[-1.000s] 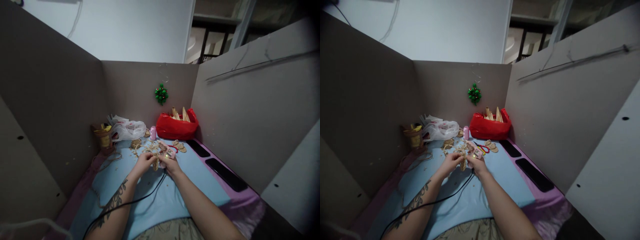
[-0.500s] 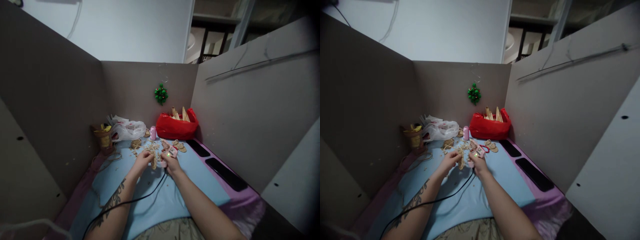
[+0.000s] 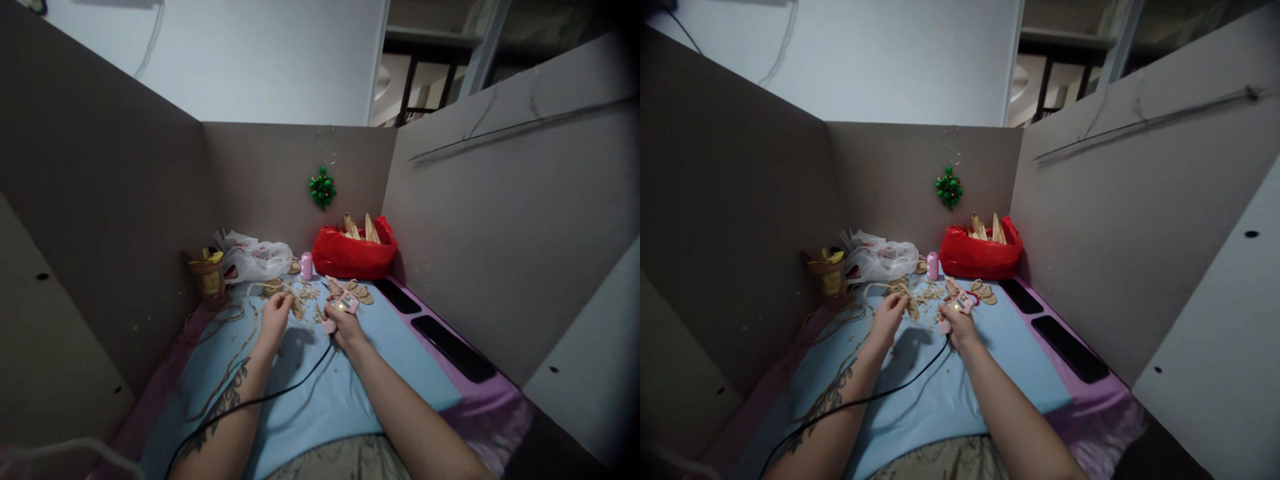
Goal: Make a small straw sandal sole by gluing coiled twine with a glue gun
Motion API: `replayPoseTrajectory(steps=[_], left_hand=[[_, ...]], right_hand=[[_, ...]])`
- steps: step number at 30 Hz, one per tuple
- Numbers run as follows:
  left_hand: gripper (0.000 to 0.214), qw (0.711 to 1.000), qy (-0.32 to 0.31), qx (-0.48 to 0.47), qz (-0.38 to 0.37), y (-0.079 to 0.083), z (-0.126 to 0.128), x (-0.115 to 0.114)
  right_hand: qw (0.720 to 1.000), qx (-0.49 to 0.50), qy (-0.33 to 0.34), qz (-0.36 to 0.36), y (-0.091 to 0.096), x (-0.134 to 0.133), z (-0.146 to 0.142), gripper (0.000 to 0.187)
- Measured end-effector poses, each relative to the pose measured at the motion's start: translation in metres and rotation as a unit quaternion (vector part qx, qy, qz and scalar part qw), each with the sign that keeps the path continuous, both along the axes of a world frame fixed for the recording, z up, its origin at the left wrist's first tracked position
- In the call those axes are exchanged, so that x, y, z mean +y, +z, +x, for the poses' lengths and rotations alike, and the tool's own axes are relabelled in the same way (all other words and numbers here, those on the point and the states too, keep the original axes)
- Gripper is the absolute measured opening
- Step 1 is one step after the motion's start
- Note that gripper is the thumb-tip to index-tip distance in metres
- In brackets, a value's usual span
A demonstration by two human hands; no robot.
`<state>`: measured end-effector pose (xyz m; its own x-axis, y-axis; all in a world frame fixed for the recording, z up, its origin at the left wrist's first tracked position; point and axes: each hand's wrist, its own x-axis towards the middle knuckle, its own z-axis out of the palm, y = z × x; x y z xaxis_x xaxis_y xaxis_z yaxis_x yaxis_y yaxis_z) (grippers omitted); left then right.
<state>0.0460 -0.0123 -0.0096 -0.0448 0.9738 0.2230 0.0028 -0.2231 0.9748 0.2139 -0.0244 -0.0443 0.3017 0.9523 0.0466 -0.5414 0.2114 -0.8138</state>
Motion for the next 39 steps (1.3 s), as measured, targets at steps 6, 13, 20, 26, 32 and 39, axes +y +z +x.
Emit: replayPoseTrajectory(steps=[6,13,20,26,32,39], left_hand=[[0.024,0.989,-0.105,0.088,0.059,-0.008,0.018,-0.006],[0.022,0.971,-0.088,0.21,0.067,-0.007,0.018,-0.013],[0.024,0.964,-0.067,0.251,0.061,-0.01,0.02,-0.013],[0.022,0.963,-0.048,0.257,0.06,-0.012,0.02,-0.01],[0.022,0.966,-0.07,0.242,0.057,-0.009,0.019,-0.012],[0.021,0.969,-0.102,0.222,0.043,-0.007,0.018,-0.01]], right_hand=[[0.998,-0.061,0.006,0.02,-0.005,-0.003,-0.008,0.045],[0.972,-0.219,-0.046,0.068,-0.01,-0.006,-0.006,0.03],[0.943,-0.304,-0.072,0.111,0.005,-0.02,-0.007,0.036],[0.927,-0.353,-0.075,0.106,0.001,-0.02,-0.005,0.029],[0.924,-0.361,-0.091,0.085,0.001,-0.019,-0.006,0.032],[0.928,-0.349,-0.092,0.09,0.008,-0.023,-0.006,0.023]])
